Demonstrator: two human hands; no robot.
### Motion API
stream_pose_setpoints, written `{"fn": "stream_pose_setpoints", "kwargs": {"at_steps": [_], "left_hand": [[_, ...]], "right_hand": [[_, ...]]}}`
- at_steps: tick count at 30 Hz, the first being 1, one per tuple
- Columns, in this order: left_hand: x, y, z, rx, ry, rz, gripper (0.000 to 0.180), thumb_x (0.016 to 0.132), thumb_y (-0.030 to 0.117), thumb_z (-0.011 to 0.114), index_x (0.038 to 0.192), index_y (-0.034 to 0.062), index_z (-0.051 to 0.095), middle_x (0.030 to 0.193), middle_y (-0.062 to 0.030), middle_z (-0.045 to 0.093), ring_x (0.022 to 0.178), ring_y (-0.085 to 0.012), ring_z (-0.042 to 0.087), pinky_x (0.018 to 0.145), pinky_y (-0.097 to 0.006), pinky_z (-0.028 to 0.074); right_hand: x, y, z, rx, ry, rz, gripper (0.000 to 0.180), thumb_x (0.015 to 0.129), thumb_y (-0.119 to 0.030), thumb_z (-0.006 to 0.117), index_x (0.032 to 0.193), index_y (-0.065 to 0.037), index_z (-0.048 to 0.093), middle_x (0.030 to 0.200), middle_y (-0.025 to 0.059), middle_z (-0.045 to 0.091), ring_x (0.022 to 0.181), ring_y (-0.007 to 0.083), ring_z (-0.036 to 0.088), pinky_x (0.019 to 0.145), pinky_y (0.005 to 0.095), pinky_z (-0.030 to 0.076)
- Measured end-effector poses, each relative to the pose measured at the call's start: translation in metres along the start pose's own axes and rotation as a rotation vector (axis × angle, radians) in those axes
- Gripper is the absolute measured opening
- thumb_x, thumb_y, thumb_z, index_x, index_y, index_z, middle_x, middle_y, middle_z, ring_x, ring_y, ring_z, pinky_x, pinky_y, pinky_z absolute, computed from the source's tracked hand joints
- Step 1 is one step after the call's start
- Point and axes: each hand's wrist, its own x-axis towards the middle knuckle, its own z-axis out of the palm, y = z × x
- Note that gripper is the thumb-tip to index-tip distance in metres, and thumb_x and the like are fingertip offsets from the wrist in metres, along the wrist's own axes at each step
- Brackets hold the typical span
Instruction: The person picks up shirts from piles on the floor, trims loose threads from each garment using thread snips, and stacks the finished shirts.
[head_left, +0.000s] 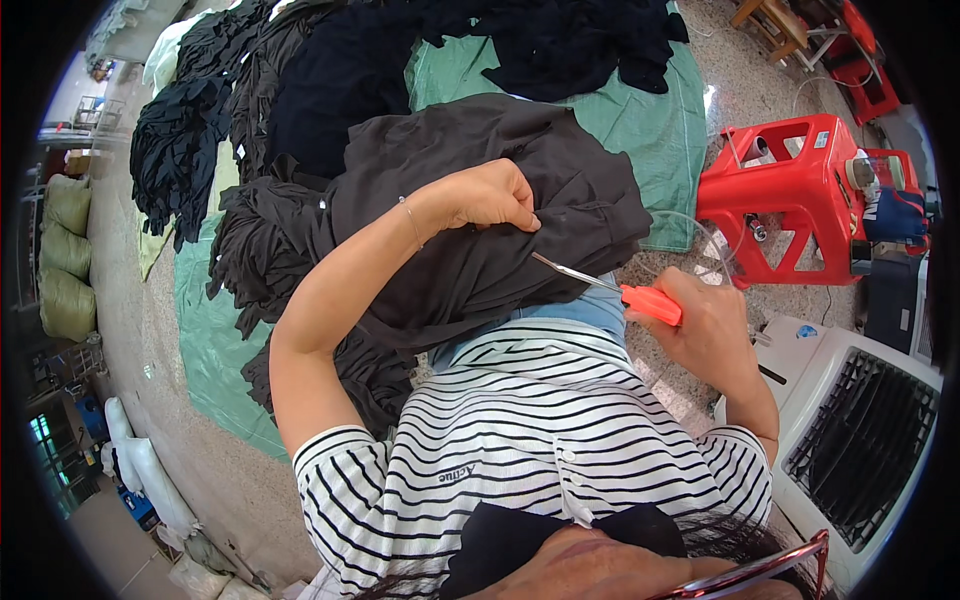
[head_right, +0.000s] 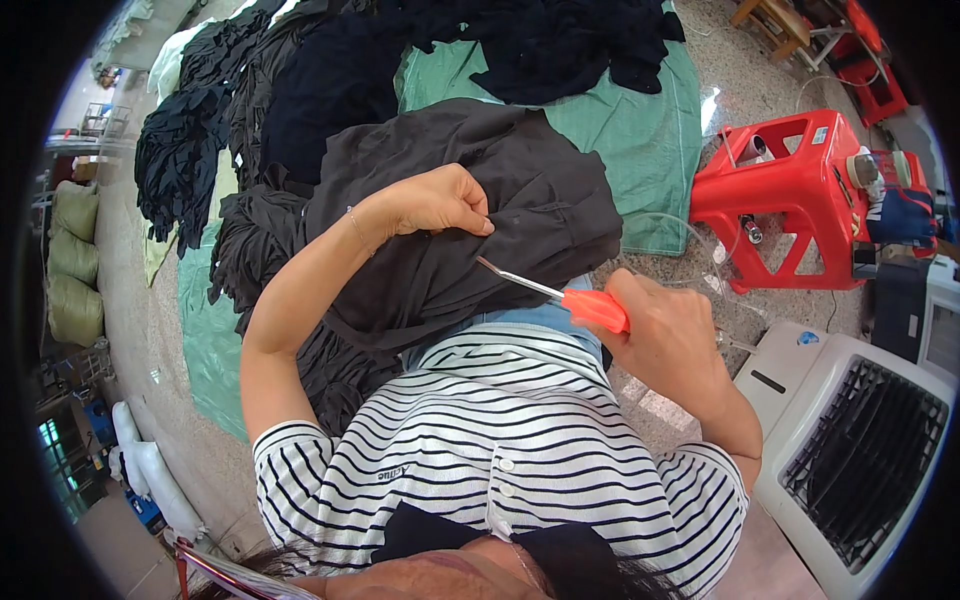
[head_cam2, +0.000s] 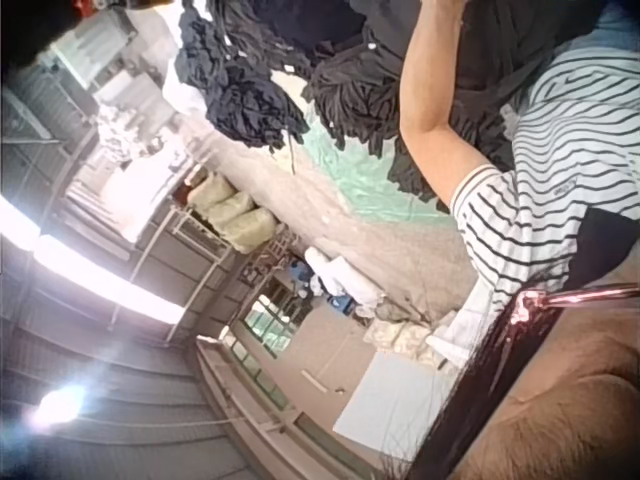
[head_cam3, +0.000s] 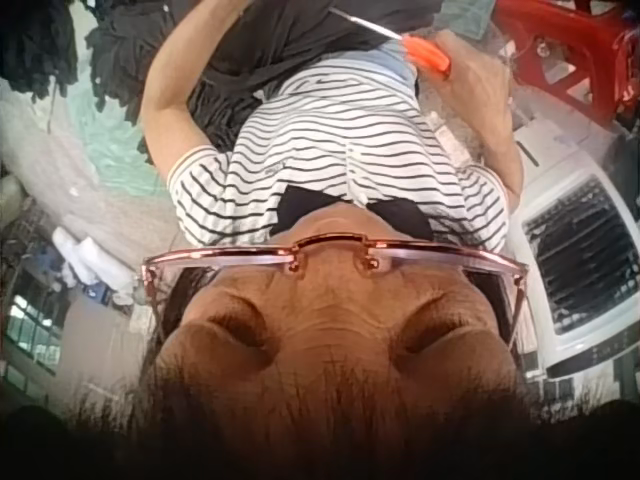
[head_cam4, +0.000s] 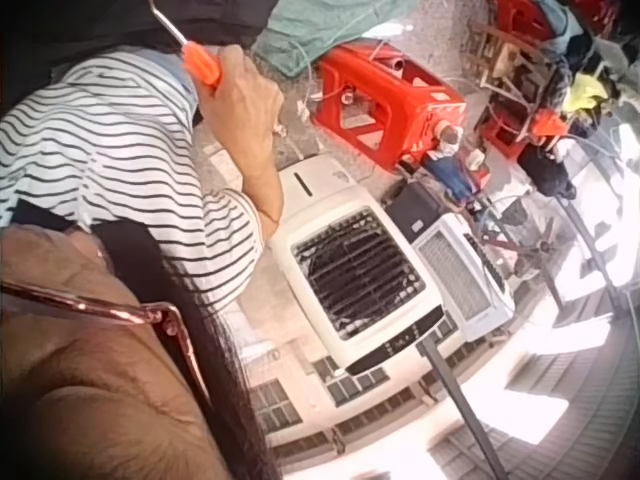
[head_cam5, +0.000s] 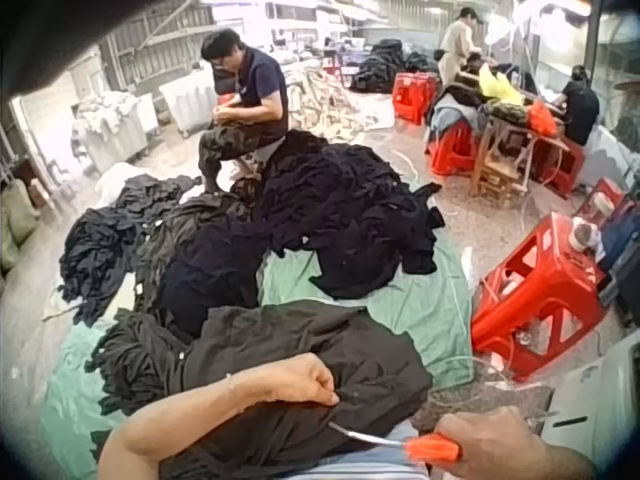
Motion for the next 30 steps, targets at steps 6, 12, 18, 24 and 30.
{"fn": "stream_pose_setpoints", "kwargs": {"at_steps": [6,12,18,24,30], "left_hand": [[-0.009,0.021,0.012,-0.162,-0.077,0.053,0.020,0.084,0.014,0.076,0.097,-0.0010,0.072,0.079,-0.0003,0.066,0.069,-0.0052,0.055,0.061,-0.020,0.042],[0.010,0.009,0.027,-0.300,0.011,0.147,0.013,0.088,0.003,0.068,0.096,-0.0062,0.072,0.084,-0.0044,0.069,0.076,-0.0083,0.060,0.071,-0.023,0.048],[0.019,0.000,0.035,-0.352,0.122,0.167,0.010,0.089,0.003,0.068,0.092,-0.0054,0.072,0.081,-0.0025,0.067,0.070,-0.0067,0.055,0.066,-0.022,0.046],[0.017,-0.004,0.040,-0.305,0.210,0.197,0.009,0.087,0.004,0.069,0.088,-0.0050,0.071,0.077,-0.0042,0.068,0.070,-0.0082,0.059,0.066,-0.024,0.048],[-0.015,0.008,0.116,0.447,0.354,0.748,0.022,0.081,0.012,0.073,0.098,-0.0010,0.070,0.095,-0.0116,0.068,0.090,-0.0304,0.065,0.079,-0.038,0.053]], "right_hand": [[-0.010,0.006,-0.019,0.021,0.109,0.107,0.028,0.079,-0.029,0.079,0.087,-0.009,0.061,0.072,0.0093,0.062,0.062,0.0332,0.062,0.054,0.0397,0.045],[-0.023,0.012,-0.020,-0.083,0.080,0.177,0.030,0.080,-0.030,0.078,0.083,-0.008,0.058,0.069,0.0108,0.061,0.061,0.0346,0.061,0.052,0.0416,0.044],[-0.022,0.013,-0.016,-0.100,0.110,0.175,0.033,0.081,-0.032,0.077,0.080,-0.007,0.055,0.066,0.0118,0.059,0.058,0.0352,0.059,0.050,0.0426,0.042],[-0.022,0.016,-0.015,-0.097,0.080,0.174,0.032,0.081,-0.032,0.077,0.081,-0.007,0.056,0.066,0.0120,0.059,0.059,0.0356,0.059,0.051,0.0422,0.043],[-0.006,0.024,-0.009,-0.067,0.249,0.177,0.032,0.085,-0.036,0.074,0.084,-0.008,0.059,0.068,0.0104,0.062,0.056,0.0327,0.061,0.049,0.0406,0.044]]}}
